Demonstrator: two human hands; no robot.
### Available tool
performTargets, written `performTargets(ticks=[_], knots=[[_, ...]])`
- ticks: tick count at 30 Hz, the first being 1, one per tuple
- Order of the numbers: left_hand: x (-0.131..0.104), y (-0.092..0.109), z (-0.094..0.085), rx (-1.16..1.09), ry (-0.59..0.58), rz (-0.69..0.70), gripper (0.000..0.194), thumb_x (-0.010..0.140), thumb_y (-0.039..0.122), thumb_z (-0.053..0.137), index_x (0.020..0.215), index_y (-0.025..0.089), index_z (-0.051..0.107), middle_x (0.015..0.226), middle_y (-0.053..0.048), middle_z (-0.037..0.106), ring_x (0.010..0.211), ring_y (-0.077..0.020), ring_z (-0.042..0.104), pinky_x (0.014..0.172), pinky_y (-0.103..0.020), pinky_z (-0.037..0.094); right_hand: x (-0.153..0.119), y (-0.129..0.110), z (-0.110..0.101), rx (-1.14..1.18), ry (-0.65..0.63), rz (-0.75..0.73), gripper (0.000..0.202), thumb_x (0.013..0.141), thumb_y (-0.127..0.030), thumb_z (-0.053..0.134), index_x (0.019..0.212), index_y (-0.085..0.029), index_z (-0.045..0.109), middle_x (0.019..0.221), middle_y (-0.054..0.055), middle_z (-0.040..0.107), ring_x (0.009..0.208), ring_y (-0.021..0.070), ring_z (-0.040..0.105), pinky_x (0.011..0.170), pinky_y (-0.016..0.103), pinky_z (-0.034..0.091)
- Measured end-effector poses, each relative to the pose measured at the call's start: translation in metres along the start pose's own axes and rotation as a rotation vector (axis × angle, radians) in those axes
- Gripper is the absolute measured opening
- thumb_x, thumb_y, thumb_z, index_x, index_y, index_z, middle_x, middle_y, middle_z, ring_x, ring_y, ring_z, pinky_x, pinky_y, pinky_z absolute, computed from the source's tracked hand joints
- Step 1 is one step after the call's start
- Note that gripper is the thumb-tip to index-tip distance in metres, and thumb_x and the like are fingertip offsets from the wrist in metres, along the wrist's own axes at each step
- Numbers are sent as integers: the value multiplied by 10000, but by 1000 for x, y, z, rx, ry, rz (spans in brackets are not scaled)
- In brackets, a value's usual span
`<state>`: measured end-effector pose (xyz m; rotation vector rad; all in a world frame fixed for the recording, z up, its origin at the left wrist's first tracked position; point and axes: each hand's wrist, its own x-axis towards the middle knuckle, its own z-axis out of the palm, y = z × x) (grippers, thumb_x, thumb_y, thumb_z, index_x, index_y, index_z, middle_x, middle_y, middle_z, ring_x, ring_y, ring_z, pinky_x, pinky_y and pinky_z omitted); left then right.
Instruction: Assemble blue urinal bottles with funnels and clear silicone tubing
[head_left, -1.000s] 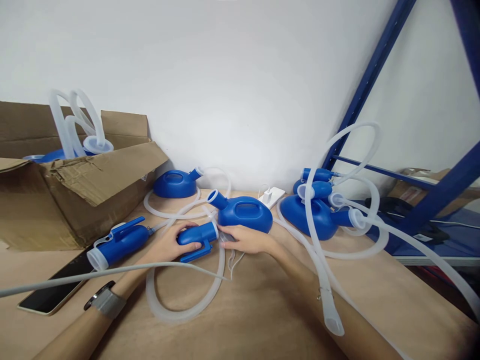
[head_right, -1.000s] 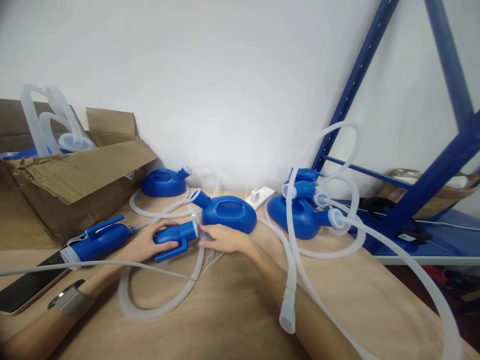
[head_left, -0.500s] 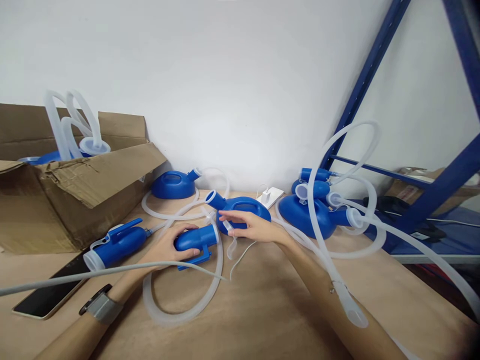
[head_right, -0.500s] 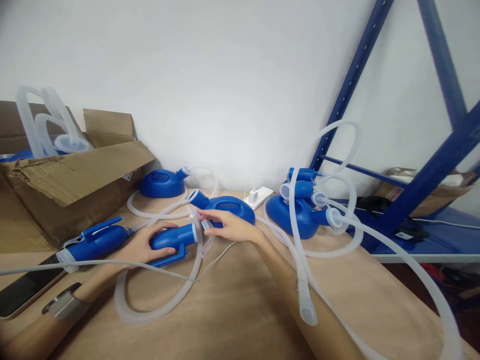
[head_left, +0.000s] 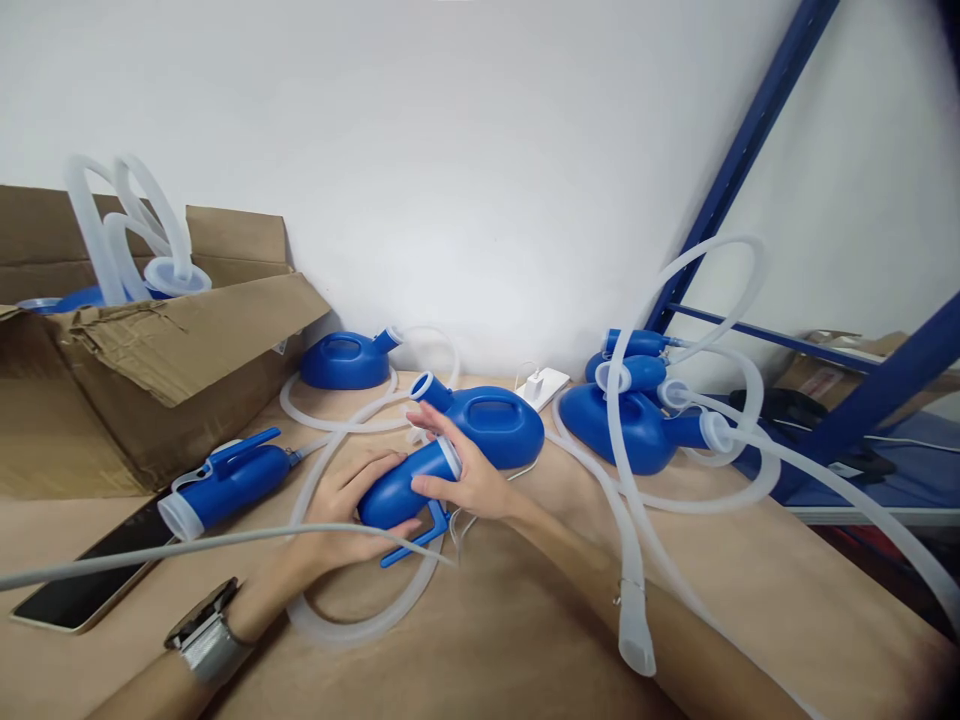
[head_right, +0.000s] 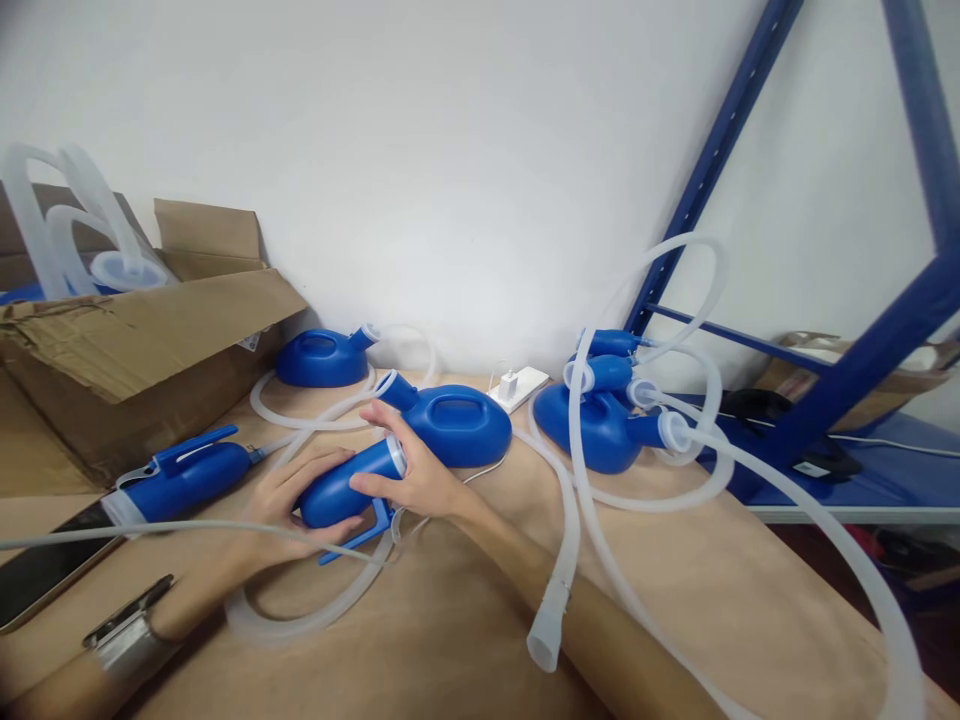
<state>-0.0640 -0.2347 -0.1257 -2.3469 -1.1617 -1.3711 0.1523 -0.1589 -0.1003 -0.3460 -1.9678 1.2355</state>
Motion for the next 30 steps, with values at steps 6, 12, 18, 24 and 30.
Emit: performTargets(ticks=[6, 12, 18, 24, 30], knots=[[-14, -7, 2, 109, 22, 94, 739, 757, 435, 836, 1416, 233, 568, 1253, -138, 731, 1061, -311, 755, 898, -412, 641, -6, 4, 20, -28, 83, -23, 954, 856, -452, 795, 1635, -315, 261, 1668, 88, 366, 1573, 254, 279, 1304, 493, 154], [-21, -10, 0, 154, 36, 111, 674, 776, 441, 797, 1396, 263, 602, 1247, -105, 751, 1024, -290, 771, 926, -386, 635, -9, -4, 30, -60, 104, -67, 911, 883, -402, 749, 1638, -302, 247, 1640, 94, 403, 1549, 267, 329, 1298, 504, 183], [-8, 12, -11, 220, 58, 197, 812, 801, 451, 788, 1518, 272, 451, 1178, -114, 769, 979, -304, 782, 846, -415, 673, -8, -21, 27, -69, 41, -94, 859, 903, -387, 711, 1634, -322, 264, 1609, 76, 437, 1523, 280, 372, 1262, 509, 294], [-11, 8, -10, 181, 59, 163, 885, 769, 444, 820, 1549, 291, 432, 1242, -124, 749, 1022, -326, 769, 861, -429, 668, -5, -25, 19, -102, -38, -132, 839, 922, -345, 708, 1634, -331, 264, 1601, 80, 432, 1514, 263, 382, 1252, 481, 315], [-1, 0, -2, 55, 93, 92, 662, 774, 403, 803, 1376, 253, 575, 1214, -120, 746, 1028, -301, 760, 875, -392, 641, 3, -12, 8, -49, -61, -13, 1113, 830, -496, 802, 1663, -329, 84, 1707, 103, 249, 1596, 275, 197, 1296, 522, 141]])
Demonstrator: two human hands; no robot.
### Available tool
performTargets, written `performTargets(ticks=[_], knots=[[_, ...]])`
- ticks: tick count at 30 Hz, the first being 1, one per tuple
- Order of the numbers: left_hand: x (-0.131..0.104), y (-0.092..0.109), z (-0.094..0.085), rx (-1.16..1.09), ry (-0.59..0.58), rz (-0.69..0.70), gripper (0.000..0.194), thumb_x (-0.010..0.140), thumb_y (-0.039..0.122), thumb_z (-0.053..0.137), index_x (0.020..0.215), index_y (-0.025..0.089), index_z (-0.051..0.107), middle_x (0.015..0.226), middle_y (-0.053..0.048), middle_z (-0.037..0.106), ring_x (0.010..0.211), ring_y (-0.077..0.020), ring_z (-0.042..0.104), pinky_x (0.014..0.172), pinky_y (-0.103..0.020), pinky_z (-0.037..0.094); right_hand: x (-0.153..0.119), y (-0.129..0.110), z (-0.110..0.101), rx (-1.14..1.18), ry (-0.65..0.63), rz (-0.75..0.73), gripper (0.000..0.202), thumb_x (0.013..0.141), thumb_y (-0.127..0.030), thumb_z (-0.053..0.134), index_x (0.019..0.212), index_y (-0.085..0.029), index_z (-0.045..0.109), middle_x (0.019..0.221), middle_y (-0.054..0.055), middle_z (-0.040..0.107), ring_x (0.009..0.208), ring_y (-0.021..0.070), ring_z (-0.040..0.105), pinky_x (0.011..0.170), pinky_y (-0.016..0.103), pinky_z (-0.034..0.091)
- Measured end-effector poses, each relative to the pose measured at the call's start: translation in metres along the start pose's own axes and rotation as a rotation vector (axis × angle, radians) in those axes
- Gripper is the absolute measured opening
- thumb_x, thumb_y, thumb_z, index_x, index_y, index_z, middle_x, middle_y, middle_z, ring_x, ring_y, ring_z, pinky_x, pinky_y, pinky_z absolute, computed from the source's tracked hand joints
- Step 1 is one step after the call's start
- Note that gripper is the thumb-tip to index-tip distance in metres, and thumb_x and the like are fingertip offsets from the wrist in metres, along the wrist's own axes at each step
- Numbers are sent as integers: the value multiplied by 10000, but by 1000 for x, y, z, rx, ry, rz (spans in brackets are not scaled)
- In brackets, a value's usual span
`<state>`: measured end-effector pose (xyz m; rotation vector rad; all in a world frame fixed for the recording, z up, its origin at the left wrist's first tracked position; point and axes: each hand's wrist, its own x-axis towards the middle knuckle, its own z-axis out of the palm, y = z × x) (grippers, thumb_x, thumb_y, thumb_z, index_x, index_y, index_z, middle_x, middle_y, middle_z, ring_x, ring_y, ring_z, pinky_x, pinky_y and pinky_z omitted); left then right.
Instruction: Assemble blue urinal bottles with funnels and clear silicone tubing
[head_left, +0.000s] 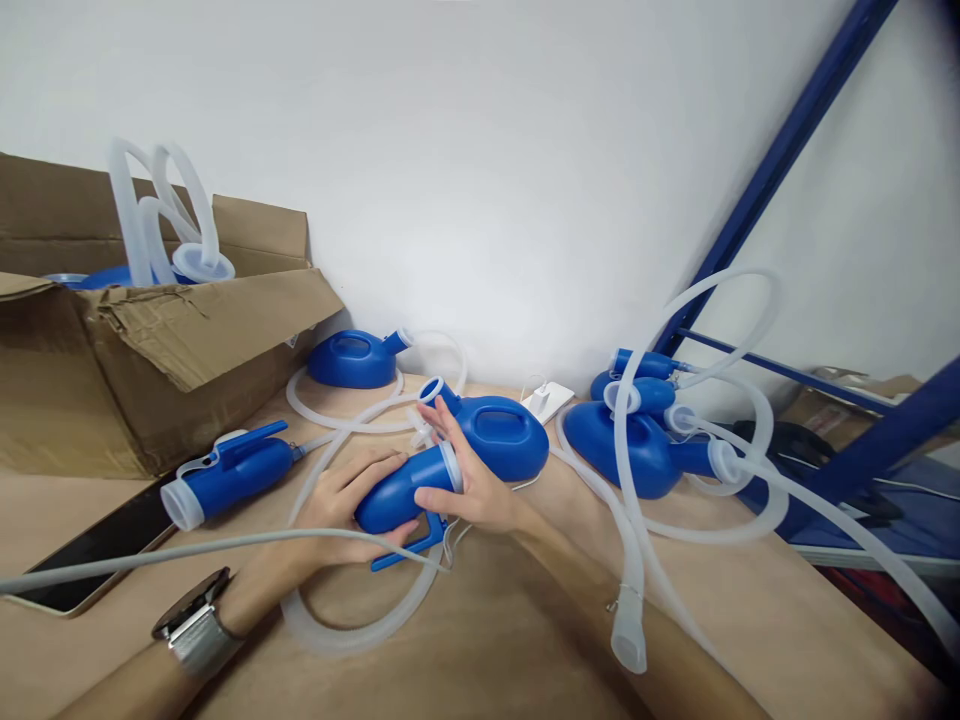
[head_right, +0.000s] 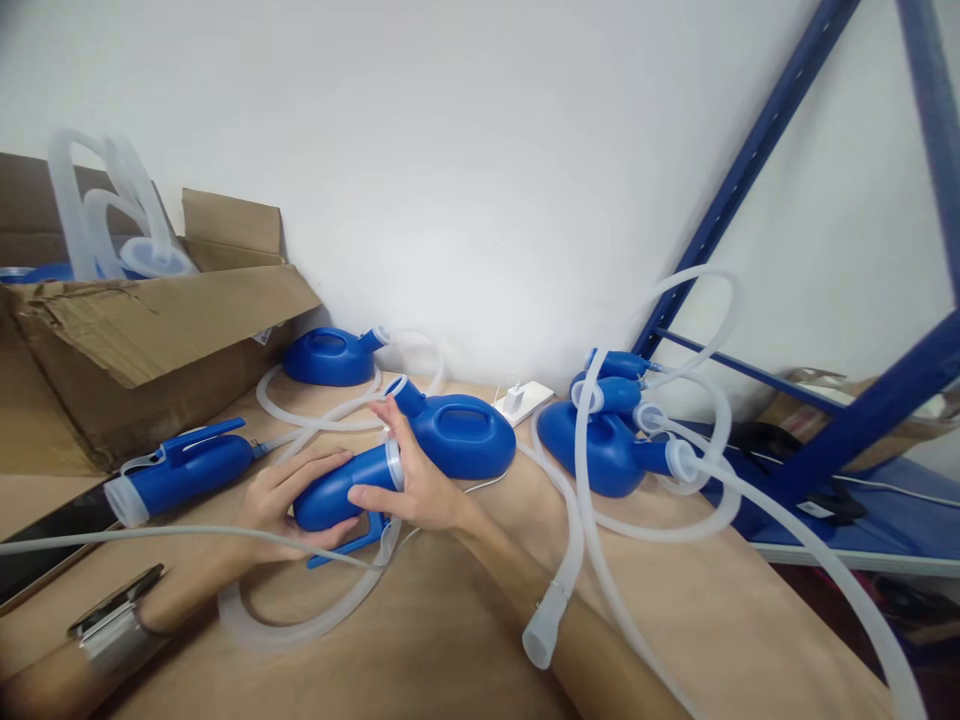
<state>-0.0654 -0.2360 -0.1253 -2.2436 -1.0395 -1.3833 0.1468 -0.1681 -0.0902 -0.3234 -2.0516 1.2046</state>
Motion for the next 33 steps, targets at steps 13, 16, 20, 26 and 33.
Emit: performTargets(ticks=[13, 16, 20, 26, 33], knots=[[10, -17, 9, 99, 190, -484, 578, 841, 502, 739, 1306, 216, 548, 1194, -102, 667, 1076, -303, 683, 914, -447, 574, 8, 14, -13, 209, 187, 293, 491, 797, -626, 776, 1076, -226, 719, 1087, 65, 727, 1036, 218, 686, 983, 388, 517], [7, -12, 14, 82, 180, -414, 576, 850, 464, 738, 1334, 228, 533, 1202, -95, 656, 1081, -291, 681, 923, -432, 570, 10, 9, -7, 252, 191, 267, 480, 776, -621, 796, 1028, -218, 727, 1031, 44, 721, 943, 187, 672, 919, 351, 520], [4, -7, 15, 56, 196, -362, 589, 869, 436, 724, 1376, 234, 503, 1258, -102, 635, 1129, -299, 663, 956, -444, 556, 12, 3, -3, 297, 184, 243, 444, 764, -595, 820, 935, -199, 713, 902, 12, 686, 788, 136, 612, 811, 300, 504], [3, -8, 12, 44, 205, -308, 606, 869, 438, 720, 1393, 234, 494, 1284, -111, 630, 1144, -310, 653, 956, -462, 554, 10, -7, 2, 242, 200, 161, 423, 851, -603, 736, 847, -187, 660, 782, -7, 613, 695, 121, 555, 711, 275, 471], [-2, -6, 15, 57, 254, -205, 662, 839, 429, 732, 1413, 218, 477, 1265, -131, 622, 1108, -322, 650, 935, -485, 557, 0, -20, 16, 33, 233, 100, 380, 993, -549, 560, 844, -200, 584, 746, -17, 591, 634, 116, 591, 619, 251, 484]])
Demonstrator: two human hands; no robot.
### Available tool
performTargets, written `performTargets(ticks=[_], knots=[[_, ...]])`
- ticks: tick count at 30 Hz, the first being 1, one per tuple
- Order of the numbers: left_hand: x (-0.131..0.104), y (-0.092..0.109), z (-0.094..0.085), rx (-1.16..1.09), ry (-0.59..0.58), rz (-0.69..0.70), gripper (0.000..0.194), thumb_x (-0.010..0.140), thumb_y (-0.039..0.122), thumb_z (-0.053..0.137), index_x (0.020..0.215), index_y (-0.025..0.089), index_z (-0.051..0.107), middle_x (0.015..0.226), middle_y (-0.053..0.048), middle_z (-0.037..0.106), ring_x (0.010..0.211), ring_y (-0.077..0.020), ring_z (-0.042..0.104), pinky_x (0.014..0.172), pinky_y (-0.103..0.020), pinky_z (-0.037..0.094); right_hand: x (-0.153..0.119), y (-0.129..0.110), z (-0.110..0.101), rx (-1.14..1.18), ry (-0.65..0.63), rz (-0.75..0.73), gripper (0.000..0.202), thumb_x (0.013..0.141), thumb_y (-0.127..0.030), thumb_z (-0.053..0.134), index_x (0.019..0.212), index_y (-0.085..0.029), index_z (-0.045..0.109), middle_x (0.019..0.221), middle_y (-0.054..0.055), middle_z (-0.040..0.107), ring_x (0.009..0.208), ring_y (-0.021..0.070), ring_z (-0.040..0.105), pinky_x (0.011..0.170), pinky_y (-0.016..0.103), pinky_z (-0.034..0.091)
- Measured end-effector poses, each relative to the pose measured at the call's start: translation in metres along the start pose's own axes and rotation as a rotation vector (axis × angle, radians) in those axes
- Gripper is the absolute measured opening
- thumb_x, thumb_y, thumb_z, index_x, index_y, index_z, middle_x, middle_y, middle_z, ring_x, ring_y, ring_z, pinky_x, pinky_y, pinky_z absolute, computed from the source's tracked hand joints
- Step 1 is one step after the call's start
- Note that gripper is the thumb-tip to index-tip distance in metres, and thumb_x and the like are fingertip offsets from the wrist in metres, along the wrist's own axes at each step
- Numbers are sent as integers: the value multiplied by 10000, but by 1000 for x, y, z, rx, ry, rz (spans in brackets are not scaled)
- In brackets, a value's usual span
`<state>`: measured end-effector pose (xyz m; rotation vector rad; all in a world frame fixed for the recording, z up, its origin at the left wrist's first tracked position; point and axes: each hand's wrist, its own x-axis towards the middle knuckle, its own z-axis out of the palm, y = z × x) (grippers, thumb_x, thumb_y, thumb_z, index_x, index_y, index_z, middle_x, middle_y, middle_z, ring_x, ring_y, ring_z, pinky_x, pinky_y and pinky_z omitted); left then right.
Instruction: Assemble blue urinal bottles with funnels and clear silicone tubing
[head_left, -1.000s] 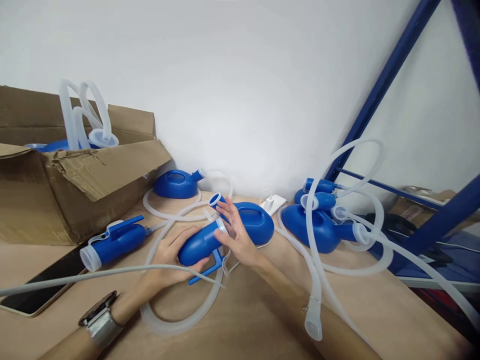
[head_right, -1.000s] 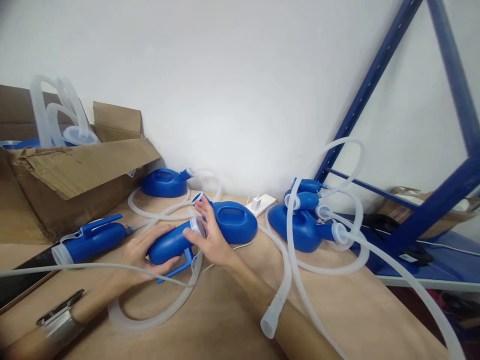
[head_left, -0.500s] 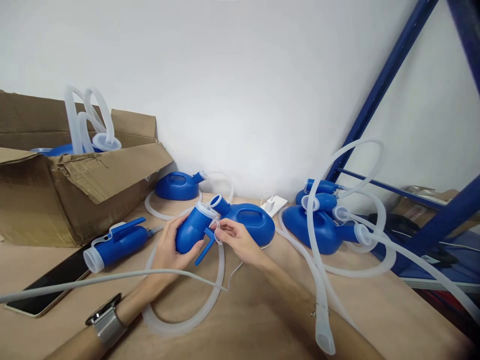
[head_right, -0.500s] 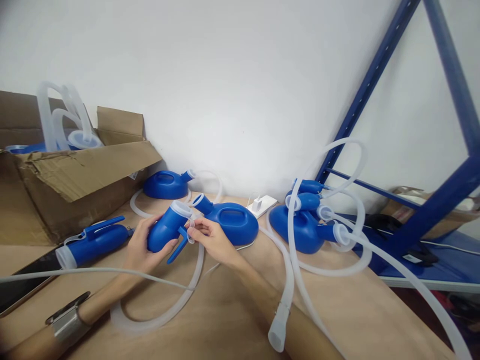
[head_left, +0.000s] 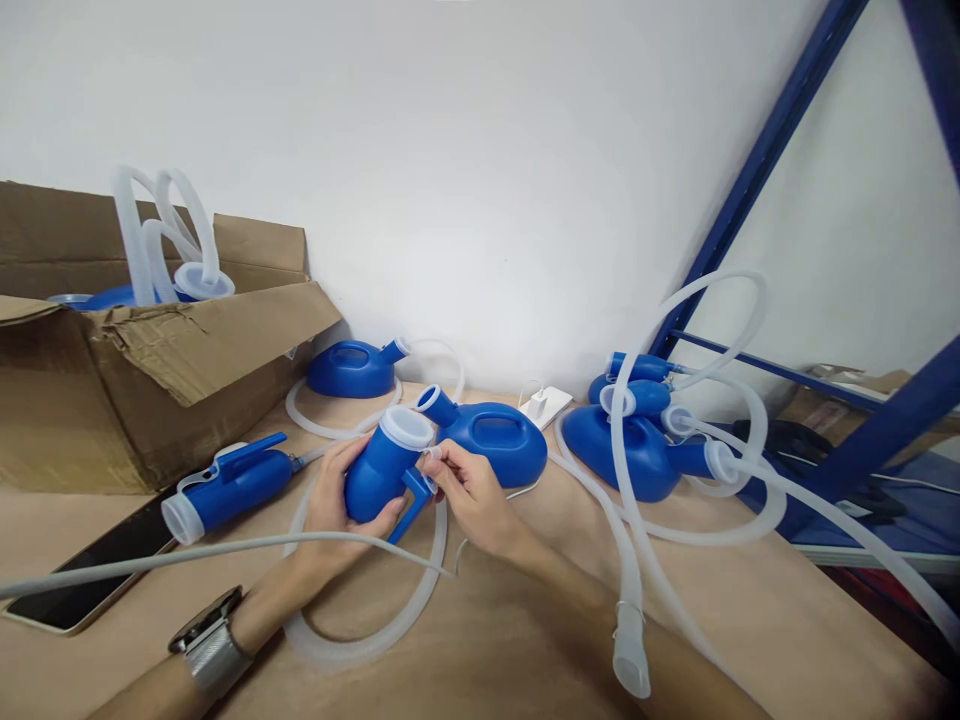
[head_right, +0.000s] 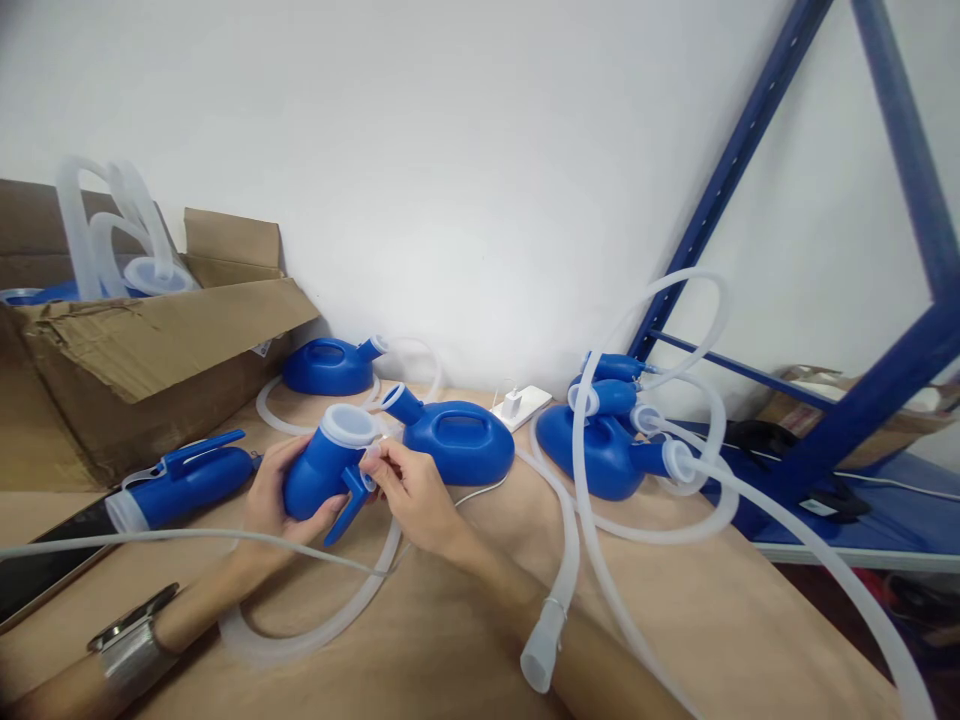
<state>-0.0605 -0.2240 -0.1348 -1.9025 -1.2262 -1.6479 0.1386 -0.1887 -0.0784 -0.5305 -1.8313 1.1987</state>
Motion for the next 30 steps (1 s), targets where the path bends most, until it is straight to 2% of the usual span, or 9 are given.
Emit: performTargets(ticks=[3, 8, 13, 17, 21, 25, 30], knots=[[-1, 2, 0, 9, 29, 14, 690, 827, 415, 748, 1424, 214, 466, 1263, -138, 609, 1115, -326, 641, 937, -490, 553, -3, -1, 5, 42, 30, 41, 299, 989, -510, 574, 924, -220, 541, 751, -31, 616, 563, 116, 613, 557, 250, 499], [0, 5, 0, 42, 48, 3, 693, 833, 406, 756, 1429, 217, 459, 1264, -141, 605, 1124, -330, 638, 943, -501, 549, -5, 4, 13, 159, 256, -4, 386, 881, -438, 743, 889, -263, 399, 691, -92, 542, 545, 101, 569, 513, 220, 495], [-3, 12, 1, 5, 10, -68, 646, 862, 431, 722, 1417, 228, 460, 1285, -130, 608, 1144, -325, 642, 959, -502, 551, -10, 13, 15, -21, 340, -184, 234, 937, -361, 691, 816, -219, 548, 760, -30, 609, 595, 89, 549, 520, 208, 461], [-6, 13, 4, -21, -3, -148, 614, 870, 424, 710, 1397, 226, 466, 1280, -130, 613, 1140, -323, 649, 953, -501, 555, -11, 18, 12, -39, 320, -236, 125, 966, -328, 660, 906, -220, 682, 849, 8, 681, 641, 105, 593, 514, 210, 483], [-9, 8, 6, -18, 28, -199, 614, 853, 427, 728, 1378, 234, 475, 1258, -122, 614, 1138, -325, 643, 968, -522, 546, -8, 19, 7, -36, 239, -224, 220, 971, -408, 649, 959, -235, 782, 957, 61, 728, 724, 154, 645, 507, 241, 527], [-8, 7, 5, -13, 35, -178, 619, 847, 412, 743, 1380, 245, 476, 1249, -112, 615, 1125, -316, 649, 953, -508, 554, -4, 19, 0, -22, 169, -172, 248, 932, -473, 698, 977, -274, 838, 1024, 92, 750, 841, 211, 675, 565, 297, 558], [-8, 9, 4, -37, 32, -145, 619, 854, 392, 741, 1391, 253, 467, 1274, -111, 609, 1149, -313, 646, 962, -502, 557, 0, 20, -6, 76, 92, -73, 334, 879, -565, 728, 915, -257, 852, 1000, 88, 711, 776, 178, 640, 558, 283, 545]])
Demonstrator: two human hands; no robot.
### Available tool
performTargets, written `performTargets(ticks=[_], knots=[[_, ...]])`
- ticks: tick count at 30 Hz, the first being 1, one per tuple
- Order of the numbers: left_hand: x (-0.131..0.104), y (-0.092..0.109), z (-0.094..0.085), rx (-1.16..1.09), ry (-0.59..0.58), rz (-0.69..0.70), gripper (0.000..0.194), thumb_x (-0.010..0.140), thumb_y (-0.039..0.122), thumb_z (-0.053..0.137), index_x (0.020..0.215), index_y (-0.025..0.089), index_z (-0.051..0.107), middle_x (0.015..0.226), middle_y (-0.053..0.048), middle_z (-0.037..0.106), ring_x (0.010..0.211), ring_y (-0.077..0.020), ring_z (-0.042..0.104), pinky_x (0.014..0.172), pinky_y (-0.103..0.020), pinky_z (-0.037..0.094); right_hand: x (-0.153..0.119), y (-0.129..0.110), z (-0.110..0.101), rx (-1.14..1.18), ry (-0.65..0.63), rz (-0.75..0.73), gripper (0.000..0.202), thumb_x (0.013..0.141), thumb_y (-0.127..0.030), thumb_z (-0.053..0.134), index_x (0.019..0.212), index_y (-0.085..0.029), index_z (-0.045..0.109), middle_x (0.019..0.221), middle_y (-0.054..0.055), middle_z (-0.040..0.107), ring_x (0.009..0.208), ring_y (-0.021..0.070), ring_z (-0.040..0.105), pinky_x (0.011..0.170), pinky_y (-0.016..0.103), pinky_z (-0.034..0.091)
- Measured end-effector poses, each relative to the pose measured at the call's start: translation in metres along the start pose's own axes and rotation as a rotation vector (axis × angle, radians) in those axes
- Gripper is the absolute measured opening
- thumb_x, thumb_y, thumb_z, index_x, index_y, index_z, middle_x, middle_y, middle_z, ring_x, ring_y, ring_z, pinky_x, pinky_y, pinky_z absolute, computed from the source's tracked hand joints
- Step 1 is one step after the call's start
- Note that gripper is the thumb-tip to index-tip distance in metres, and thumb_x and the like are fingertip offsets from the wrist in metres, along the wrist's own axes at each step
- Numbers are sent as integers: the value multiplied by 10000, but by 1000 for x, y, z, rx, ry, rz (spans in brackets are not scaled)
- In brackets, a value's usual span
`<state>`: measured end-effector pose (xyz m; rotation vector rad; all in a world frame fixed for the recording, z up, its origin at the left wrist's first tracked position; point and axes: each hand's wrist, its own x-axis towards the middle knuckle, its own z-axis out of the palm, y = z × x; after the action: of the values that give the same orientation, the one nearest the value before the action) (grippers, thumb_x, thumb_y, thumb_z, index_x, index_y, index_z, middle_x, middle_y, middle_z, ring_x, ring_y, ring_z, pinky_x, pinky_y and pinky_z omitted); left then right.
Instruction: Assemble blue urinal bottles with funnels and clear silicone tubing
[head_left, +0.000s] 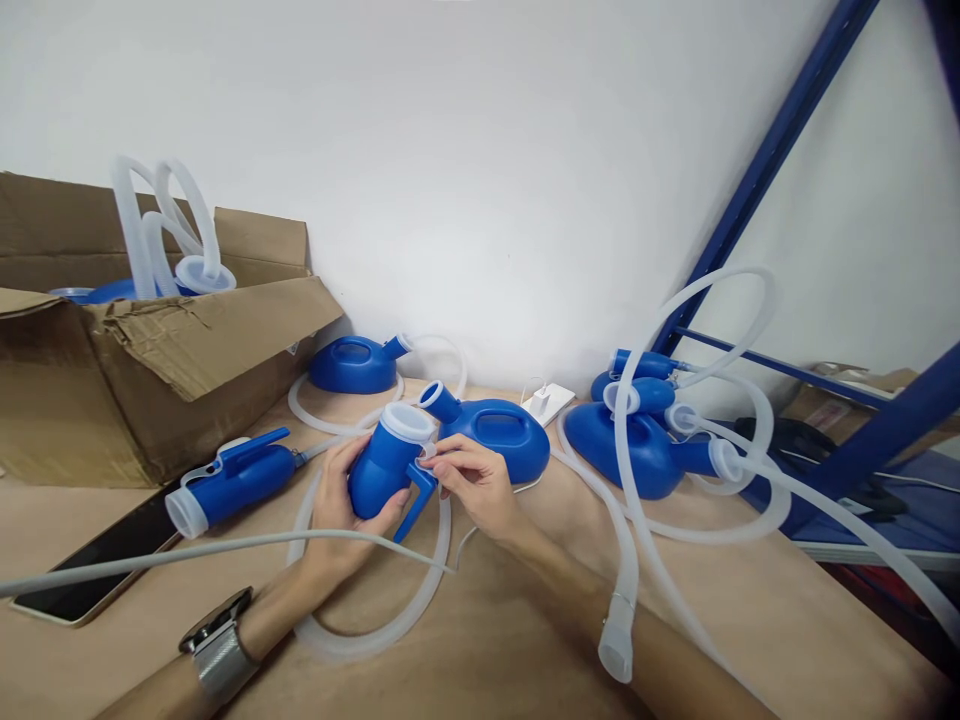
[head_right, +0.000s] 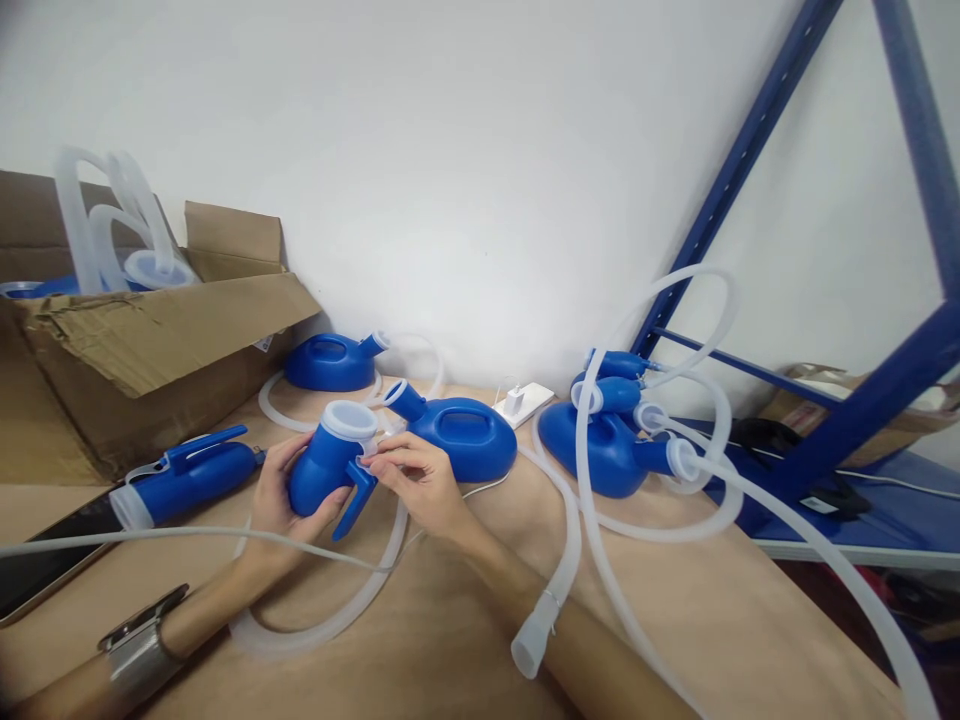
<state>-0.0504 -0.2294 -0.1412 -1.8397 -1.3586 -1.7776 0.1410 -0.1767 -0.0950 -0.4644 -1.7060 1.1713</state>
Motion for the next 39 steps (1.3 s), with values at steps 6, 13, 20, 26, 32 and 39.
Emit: performTargets(ticks=[6, 13, 20, 26, 32, 39], knots=[[-1, -3, 0, 4, -17, -21, 615, 873, 409, 726, 1401, 242, 458, 1279, -126, 611, 1151, -320, 644, 973, -518, 549, 6, 0, -6, 193, -137, 141, 284, 794, -503, 833, 950, -267, 856, 1035, 59, 652, 763, 130, 607, 533, 224, 550], [-4, -5, 0, -18, -19, -14, 607, 872, 392, 722, 1402, 243, 466, 1287, -125, 613, 1157, -326, 648, 966, -520, 556, 9, -1, -12, 221, -266, 215, 279, 790, -424, 854, 990, -230, 848, 1067, 70, 658, 842, 153, 646, 547, 215, 583], [-1, 1, -3, -7, 10, 25, 596, 857, 369, 741, 1382, 253, 483, 1259, -107, 632, 1121, -308, 669, 942, -494, 570, 10, -9, -16, 188, -321, 250, 272, 793, -396, 853, 1010, -232, 847, 1025, 59, 726, 815, 147, 666, 561, 206, 591], [0, 4, -2, 11, -12, -38, 578, 861, 389, 727, 1367, 245, 485, 1261, -110, 629, 1129, -319, 665, 949, -518, 568, 10, -12, -18, 170, -318, 324, 339, 792, -430, 847, 1040, -199, 825, 966, 64, 775, 797, 174, 746, 566, 216, 590], [8, 1, -7, 38, 14, 96, 608, 858, 360, 749, 1393, 272, 473, 1259, -87, 607, 1123, -323, 653, 940, -506, 566, 8, -15, -16, 273, -385, 415, 399, 801, -449, 842, 1087, -189, 742, 802, 14, 758, 762, 200, 792, 548, 209, 583], [9, -4, -8, 48, 28, 74, 677, 813, 380, 806, 1390, 268, 471, 1263, -100, 593, 1148, -301, 644, 950, -490, 569, 7, -14, -11, 291, -340, 440, 377, 792, -420, 847, 1067, -188, 736, 880, 33, 766, 771, 205, 783, 548, 236, 596]])
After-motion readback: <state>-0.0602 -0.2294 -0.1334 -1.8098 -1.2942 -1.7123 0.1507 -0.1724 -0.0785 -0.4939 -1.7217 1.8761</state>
